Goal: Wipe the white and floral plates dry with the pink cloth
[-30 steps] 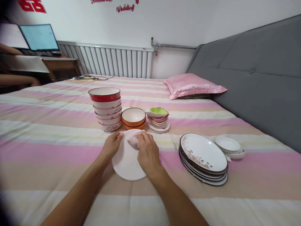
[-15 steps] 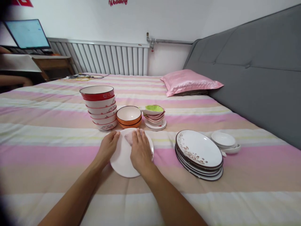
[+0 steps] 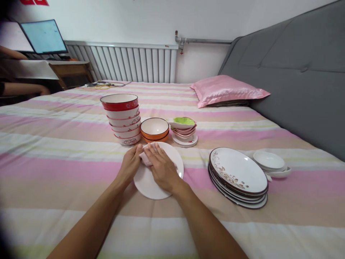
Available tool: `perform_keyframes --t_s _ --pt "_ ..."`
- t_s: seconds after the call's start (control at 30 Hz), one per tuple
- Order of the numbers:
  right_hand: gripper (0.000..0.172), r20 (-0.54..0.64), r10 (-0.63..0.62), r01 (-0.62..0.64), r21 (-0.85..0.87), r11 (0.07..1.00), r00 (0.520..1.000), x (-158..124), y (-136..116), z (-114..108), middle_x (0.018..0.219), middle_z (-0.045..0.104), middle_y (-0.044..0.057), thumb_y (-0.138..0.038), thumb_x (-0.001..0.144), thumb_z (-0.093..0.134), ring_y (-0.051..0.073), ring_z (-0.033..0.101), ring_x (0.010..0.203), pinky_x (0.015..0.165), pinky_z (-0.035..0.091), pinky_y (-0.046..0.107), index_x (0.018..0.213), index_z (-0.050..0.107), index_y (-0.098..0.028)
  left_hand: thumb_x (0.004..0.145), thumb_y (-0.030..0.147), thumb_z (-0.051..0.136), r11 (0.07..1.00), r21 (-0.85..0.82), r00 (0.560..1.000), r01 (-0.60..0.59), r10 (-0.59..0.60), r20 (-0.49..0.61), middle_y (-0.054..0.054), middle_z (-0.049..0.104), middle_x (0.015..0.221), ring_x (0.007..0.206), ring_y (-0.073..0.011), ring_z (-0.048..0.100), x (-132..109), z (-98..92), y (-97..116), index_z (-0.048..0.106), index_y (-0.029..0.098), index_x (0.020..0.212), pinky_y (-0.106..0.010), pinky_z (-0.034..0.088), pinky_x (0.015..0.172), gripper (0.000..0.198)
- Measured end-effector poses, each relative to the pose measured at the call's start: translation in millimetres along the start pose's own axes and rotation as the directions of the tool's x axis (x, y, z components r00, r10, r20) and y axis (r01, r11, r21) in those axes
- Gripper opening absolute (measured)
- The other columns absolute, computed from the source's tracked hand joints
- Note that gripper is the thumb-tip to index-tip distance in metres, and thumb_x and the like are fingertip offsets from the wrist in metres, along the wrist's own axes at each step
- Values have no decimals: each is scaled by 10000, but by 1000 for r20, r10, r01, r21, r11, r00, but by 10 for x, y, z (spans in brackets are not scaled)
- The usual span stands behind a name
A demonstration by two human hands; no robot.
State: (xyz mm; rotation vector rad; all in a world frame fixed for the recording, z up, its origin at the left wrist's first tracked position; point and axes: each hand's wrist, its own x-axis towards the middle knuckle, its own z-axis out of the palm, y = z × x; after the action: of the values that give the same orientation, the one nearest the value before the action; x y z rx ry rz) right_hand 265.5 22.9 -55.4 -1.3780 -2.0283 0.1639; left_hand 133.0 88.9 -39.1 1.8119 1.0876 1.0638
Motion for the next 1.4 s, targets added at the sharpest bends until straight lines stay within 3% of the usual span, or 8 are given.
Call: perform_keyframes --t_s 0.27,0.43,0.63,0.73,0.83,0.93,1.17,1.4 --pt "508 -56 -108 112 71 991 993 -5 -2 -40 1336 527 -8 -71 760 511 219 403 1315 1078 379 429 1219 597 -271 875 502 391 998 -60 1000 4 -5 -8 38 433 606 592 -111 399 5 9 -15 432 187 634 -221 328 551 399" --pt "405 -294 61 -25 125 992 954 -19 13 -196 1130 681 -5 -78 733 539 201 589 1136 1001 458 351 1064 682 -263 816 452 529 999 52 1000 2 -2 -13 27 549 673 644 -120 492 -1 -1 21 551 174 704 -212 369 568 300" --pt "297 -690 323 -159 292 943 648 -1 -75 -623 1043 702 33 -171 792 557 181 650 967 884 502 319 1066 665 -207 801 354 604 973 26 961 -231 232 -153 45 536 634 583 -84 483 -68 -98 201 562 176 697 -182 380 530 211" --pt "265 -790 325 -125 305 944 520 -11 -152 -810 1052 689 51 -236 815 590 184 643 947 859 503 321 1067 658 -189 810 266 611 877 148 841 -458 481 -248 53 538 600 536 -64 467 -125 -123 293 569 174 717 -168 378 522 137" --pt "292 -842 298 -114 277 954 449 -41 -223 -906 1078 672 68 -264 832 588 194 642 938 840 514 341 1111 641 -197 823 185 591 758 229 741 -611 649 -171 46 573 609 529 -54 493 -170 -103 345 584 170 760 -155 390 529 65" --pt "327 -828 246 -109 222 969 503 -67 -292 -903 1114 659 72 -243 856 554 203 635 981 859 517 352 1177 604 -210 821 160 587 735 213 727 -644 674 -127 35 593 623 538 -57 517 -195 -73 366 590 168 782 -153 408 533 40" --pt "373 -549 -215 119 -205 972 808 -39 -460 -761 1263 591 72 -158 857 504 230 508 1198 1016 400 406 1224 547 -207 792 148 581 689 147 694 -710 720 -25 8 621 664 585 -85 561 -276 -46 419 571 171 806 -179 449 558 28" --pt "262 -457 -159 24 -287 958 875 -25 -420 -739 961 678 87 -347 879 496 230 577 906 804 412 370 1001 628 -155 806 125 577 698 111 702 -707 712 -11 7 640 700 623 -85 577 -279 -22 381 580 179 861 -179 460 591 77"
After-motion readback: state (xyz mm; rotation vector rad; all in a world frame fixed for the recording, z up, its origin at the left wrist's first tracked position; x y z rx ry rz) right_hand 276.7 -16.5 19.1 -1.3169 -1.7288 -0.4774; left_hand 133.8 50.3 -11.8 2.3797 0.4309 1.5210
